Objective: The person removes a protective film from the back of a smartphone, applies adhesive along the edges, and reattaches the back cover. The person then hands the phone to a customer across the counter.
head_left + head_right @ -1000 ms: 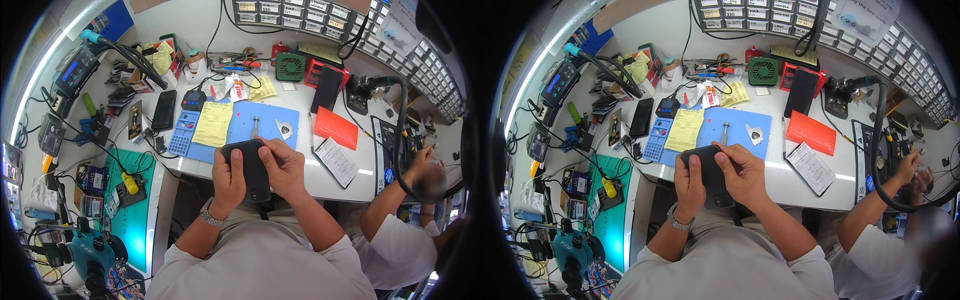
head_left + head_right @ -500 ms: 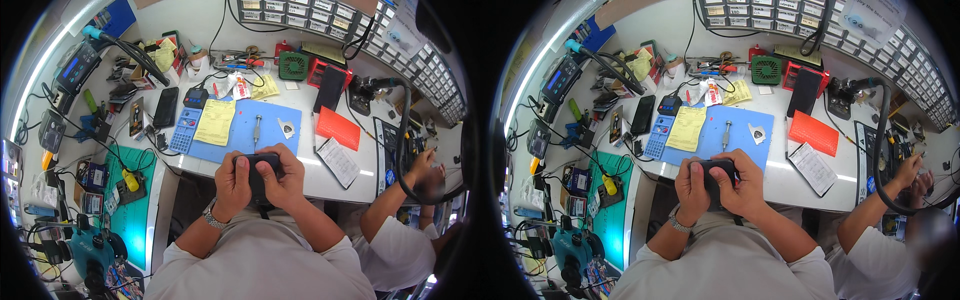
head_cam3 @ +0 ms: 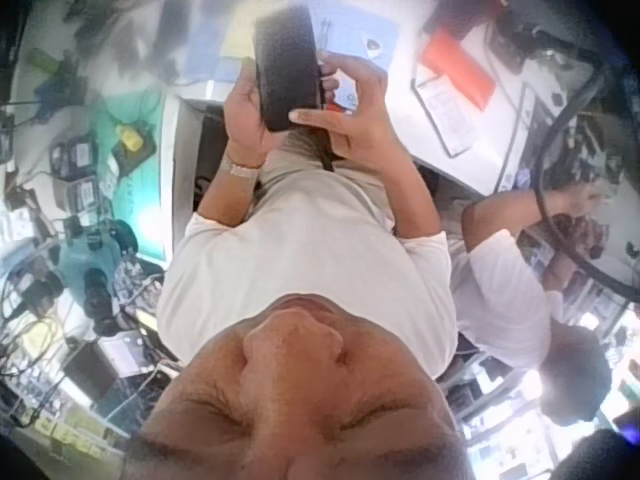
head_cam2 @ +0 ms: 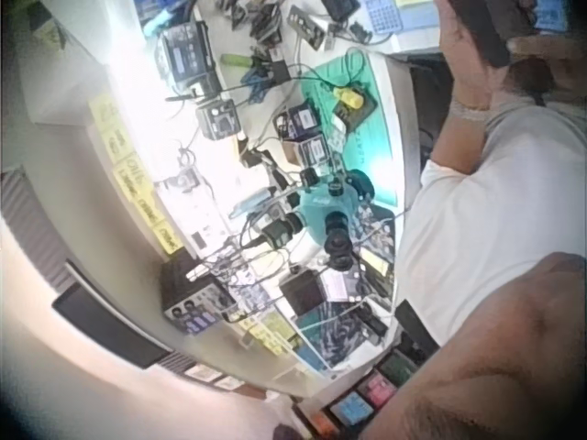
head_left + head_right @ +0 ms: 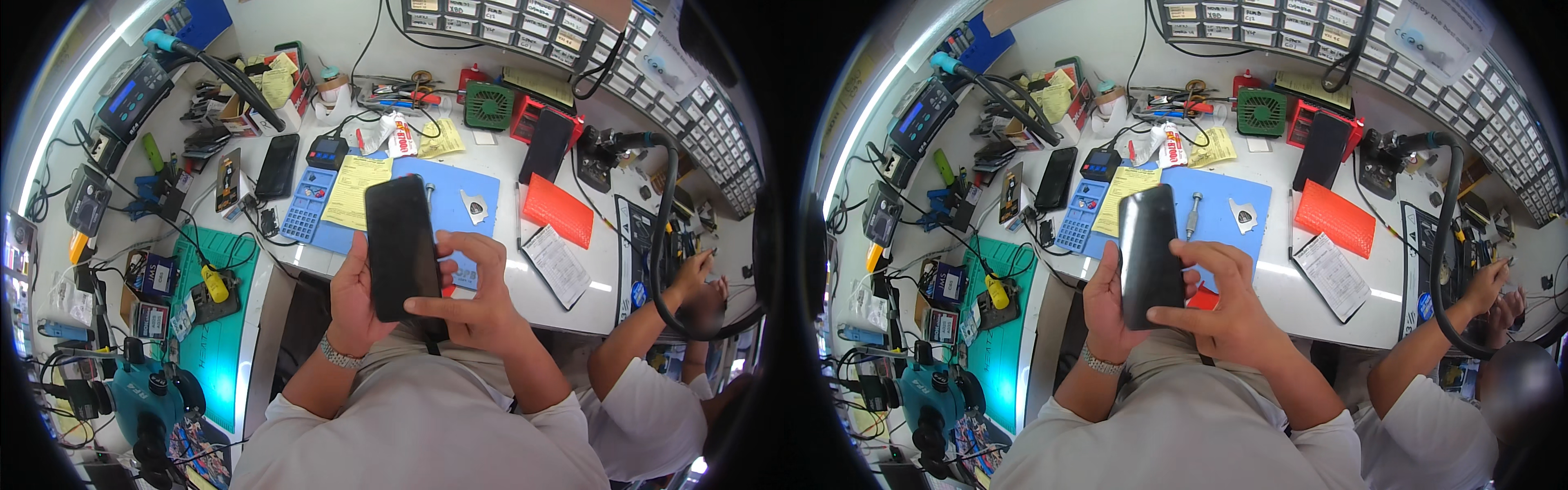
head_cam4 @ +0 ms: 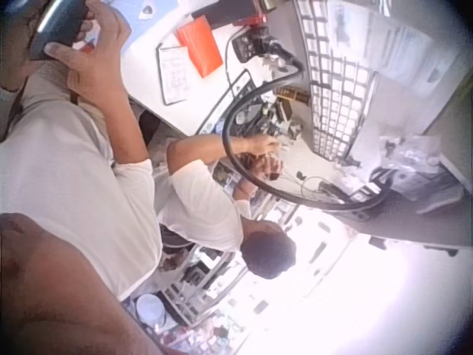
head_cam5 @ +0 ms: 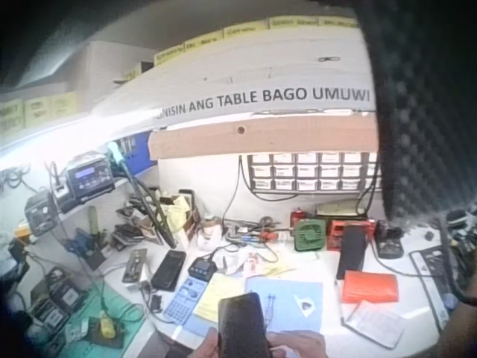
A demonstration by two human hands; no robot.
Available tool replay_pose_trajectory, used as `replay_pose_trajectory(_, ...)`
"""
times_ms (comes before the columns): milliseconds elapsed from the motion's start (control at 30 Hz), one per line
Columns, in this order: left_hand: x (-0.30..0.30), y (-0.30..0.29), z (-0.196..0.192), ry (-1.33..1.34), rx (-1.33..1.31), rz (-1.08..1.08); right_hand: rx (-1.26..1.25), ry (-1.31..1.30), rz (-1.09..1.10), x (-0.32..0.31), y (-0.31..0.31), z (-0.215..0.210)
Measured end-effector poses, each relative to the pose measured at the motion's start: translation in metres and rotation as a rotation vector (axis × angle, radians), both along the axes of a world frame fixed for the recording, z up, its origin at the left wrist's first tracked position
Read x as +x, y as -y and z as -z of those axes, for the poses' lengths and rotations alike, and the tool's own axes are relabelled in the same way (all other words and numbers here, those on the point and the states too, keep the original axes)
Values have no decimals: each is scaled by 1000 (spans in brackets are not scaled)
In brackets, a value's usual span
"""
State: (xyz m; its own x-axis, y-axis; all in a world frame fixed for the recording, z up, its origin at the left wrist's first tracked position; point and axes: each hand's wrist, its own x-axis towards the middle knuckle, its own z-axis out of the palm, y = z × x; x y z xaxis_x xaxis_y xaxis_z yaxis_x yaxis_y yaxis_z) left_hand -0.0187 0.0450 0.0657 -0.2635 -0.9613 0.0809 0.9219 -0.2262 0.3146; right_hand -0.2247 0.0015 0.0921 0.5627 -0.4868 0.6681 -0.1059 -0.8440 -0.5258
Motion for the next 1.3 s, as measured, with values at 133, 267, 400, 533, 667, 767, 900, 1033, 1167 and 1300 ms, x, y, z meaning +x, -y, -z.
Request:
replay_pose_trajectory(133, 3, 9, 15, -38, 0, -139, 324, 117, -19, -1, 1, 23)
replay_pose_trajectory(267, 2, 6, 27, 32, -47, -134, 684, 305, -187, 6, 2, 42)
replay_pose_trajectory(400, 2, 8, 40, 144, -34, -122, 735, 279, -174, 9, 2, 53)
replay_pose_trajectory(533, -1, 6, 36, 301, 22, -153, 668, 190, -100, 11, -1, 51)
replay_pose_trajectory(667, 1, 7, 35, 333, 22, -169, 644, 163, -79, 14, 0, 48)
replay_pose_trajectory(767, 2, 9, 34, 283, 47, -146, 684, 174, -103, 13, 2, 48)
replay_pose_trajectory(900, 6, 7, 39, 215, 17, -139, 750, 214, -115, 12, 1, 51)
replay_pose_trajectory(1033, 6, 7, 43, 178, -17, -126, 695, 240, -96, 13, 1, 59)
replay_pose_trajectory(1167, 6, 7, 47, 186, -35, -122, 670, 234, -90, 13, 0, 61)
replay_pose_trajectory(1300, 9, 9, 49, 214, -105, -89, 685, 245, -93, 13, 0, 62)
